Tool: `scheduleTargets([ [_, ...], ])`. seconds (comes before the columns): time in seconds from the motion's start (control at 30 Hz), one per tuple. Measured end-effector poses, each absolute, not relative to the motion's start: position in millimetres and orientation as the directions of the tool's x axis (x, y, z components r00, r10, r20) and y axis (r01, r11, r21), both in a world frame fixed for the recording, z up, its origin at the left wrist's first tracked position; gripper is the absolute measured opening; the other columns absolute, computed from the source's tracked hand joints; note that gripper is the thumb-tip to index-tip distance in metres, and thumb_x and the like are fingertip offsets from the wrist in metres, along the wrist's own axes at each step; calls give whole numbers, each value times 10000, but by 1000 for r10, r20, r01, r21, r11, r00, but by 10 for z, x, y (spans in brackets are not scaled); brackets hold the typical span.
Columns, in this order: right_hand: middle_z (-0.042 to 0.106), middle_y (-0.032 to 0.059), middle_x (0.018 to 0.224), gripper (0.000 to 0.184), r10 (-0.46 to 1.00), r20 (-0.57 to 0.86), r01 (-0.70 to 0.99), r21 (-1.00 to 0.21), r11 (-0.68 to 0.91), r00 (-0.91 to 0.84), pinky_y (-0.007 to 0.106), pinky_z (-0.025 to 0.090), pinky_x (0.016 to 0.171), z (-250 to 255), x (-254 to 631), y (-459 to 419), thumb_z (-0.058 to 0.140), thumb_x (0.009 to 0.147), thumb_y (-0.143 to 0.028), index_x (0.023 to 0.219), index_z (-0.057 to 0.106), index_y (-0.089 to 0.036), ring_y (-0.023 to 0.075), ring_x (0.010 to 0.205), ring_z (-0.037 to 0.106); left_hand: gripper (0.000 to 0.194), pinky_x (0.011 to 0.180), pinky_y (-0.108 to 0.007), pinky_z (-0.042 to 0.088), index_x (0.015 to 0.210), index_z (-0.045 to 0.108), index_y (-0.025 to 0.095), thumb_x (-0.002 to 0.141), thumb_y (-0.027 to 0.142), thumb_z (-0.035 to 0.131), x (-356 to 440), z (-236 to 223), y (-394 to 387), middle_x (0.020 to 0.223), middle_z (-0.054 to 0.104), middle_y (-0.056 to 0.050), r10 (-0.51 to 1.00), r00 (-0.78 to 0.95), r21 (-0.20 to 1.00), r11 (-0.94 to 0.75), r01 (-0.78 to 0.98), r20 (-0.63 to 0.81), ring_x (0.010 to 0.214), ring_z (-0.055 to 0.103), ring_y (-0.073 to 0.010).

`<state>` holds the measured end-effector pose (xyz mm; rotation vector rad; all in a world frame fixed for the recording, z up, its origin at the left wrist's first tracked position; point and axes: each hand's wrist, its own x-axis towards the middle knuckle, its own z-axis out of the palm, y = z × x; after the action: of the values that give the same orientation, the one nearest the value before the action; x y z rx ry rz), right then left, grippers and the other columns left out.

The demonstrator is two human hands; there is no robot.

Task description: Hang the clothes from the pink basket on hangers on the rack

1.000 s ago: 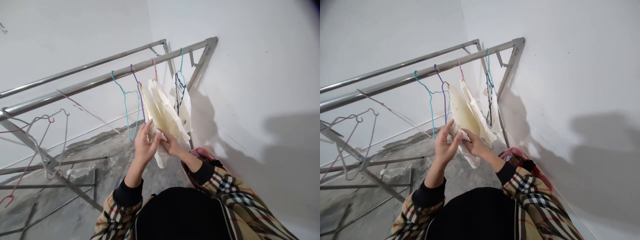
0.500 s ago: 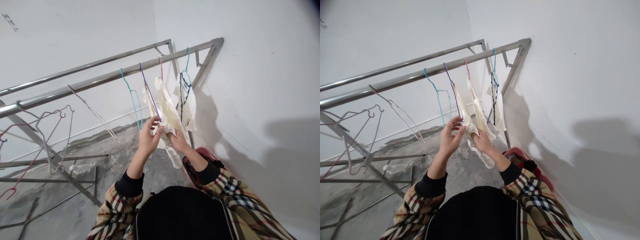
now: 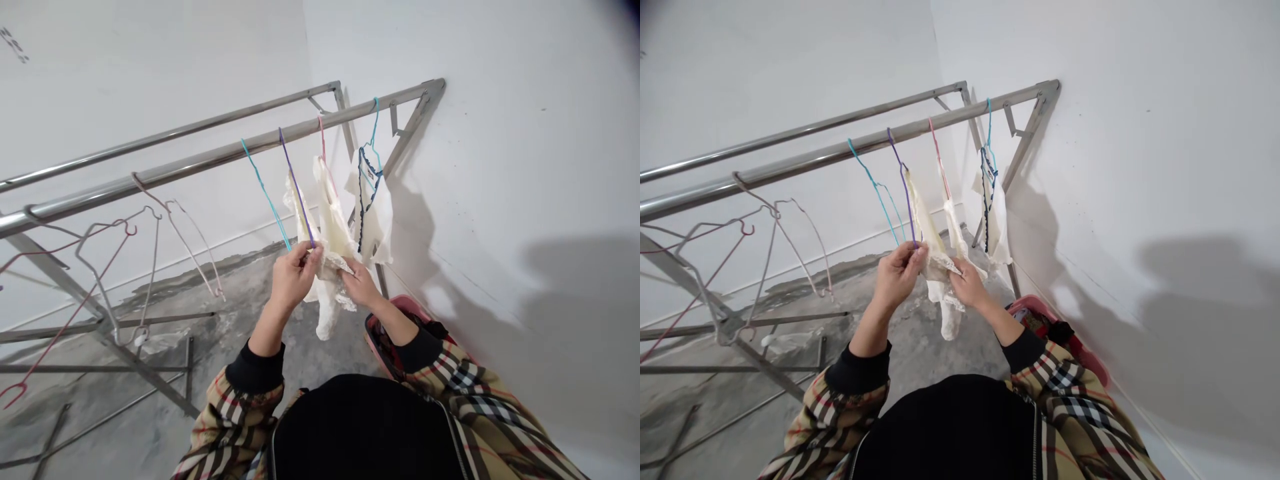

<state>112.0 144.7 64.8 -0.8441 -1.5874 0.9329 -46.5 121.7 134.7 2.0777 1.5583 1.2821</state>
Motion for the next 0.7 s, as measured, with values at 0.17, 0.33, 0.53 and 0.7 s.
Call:
scheduleTargets([
  [0.17, 707, 20, 783, 183, 856, 492, 47, -863, 504, -158, 314, 501, 729, 706, 1240, 1449, 515, 765, -218, 804, 693, -200, 190, 759, 648, 288, 645, -218, 407, 910, 687, 205, 935, 412, 488, -488, 1389, 1195, 802, 686, -26, 834, 25, 549, -386, 742, 551, 684, 578, -125],
  [0.33, 722, 16, 796, 182, 871, 470, 25, -878, 478, -145, 314, 512, 746, 745, 1323, 1457, 525, 778, -208, 815, 702, -193, 189, 773, 660, 296, 634, -211, 418, 988, 668, 216, 943, 431, 470, -500, 1330, 1189, 750, 681, -5, 864, 16, 623, -375, 686, 503, 647, 580, -120],
  [0.53, 684, 86, 1166, 474, 844, 470, 36, -868, 494, -259, 386, 490, 960, 844, 1204, 1449, 686, 747, -337, 1198, 637, -200, 245, 1089, 626, 333, 559, -213, 393, 994, 647, 212, 948, 469, 442, -466, 1344, 1192, 567, 582, 37, 891, 43, 651, -363, 667, 452, 502, 536, -112],
  [0.7, 702, 77, 1062, 426, 855, 426, 63, -884, 463, -296, 369, 488, 937, 961, 1028, 1438, 627, 835, -431, 1175, 628, -175, 231, 1027, 644, 281, 576, -224, 427, 1003, 629, 221, 957, 421, 437, -432, 1373, 1191, 581, 629, 30, 923, 58, 659, -315, 683, 381, 518, 615, -133],
])
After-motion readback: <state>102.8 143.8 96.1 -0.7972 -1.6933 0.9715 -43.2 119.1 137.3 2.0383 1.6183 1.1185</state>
